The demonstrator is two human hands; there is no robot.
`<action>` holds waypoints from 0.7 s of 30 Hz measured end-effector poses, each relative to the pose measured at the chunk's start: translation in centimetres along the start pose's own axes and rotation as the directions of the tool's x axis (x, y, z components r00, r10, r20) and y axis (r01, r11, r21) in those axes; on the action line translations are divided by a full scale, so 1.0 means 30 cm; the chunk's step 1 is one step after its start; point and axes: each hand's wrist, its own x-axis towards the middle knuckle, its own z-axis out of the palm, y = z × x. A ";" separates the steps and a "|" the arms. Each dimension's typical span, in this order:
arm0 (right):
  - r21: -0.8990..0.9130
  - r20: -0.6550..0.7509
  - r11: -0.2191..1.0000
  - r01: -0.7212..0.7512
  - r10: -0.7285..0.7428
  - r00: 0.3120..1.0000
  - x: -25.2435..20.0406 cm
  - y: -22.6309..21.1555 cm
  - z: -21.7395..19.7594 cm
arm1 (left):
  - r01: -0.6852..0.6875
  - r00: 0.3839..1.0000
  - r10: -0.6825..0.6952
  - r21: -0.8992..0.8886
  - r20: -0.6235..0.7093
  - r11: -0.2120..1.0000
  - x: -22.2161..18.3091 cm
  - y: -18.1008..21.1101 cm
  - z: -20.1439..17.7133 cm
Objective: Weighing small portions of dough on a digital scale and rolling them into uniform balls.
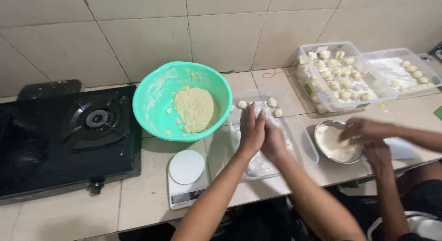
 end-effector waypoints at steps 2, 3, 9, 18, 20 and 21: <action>-0.047 0.013 0.999 0.028 -0.027 1.000 -0.071 0.004 -0.007 | 0.074 0.996 -0.080 -0.138 -0.036 0.988 0.049 -0.046 0.040; -0.083 0.027 0.995 0.047 -0.045 0.999 -0.108 0.013 -0.009 | 0.148 0.984 -0.169 -0.264 -0.057 0.953 0.071 -0.073 0.059; -0.271 0.098 0.955 0.119 -0.096 0.991 -0.120 -0.202 -0.013 | 0.256 0.949 -0.180 -0.303 0.258 0.918 -0.002 -0.155 0.260; -0.338 0.170 0.927 0.165 -0.112 0.979 -0.344 -0.179 0.057 | 0.056 0.971 -0.175 -0.553 -0.165 0.831 0.097 -0.051 0.055; -0.417 0.185 0.887 0.198 -0.131 0.974 -0.194 -0.170 0.008 | 0.005 0.974 -0.107 -0.452 -0.201 0.892 0.136 -0.039 -0.052; -0.494 0.196 0.840 0.224 -0.143 0.970 -0.123 -0.164 -0.022 | -0.041 0.974 -0.040 -0.345 -0.224 0.938 0.151 -0.036 -0.101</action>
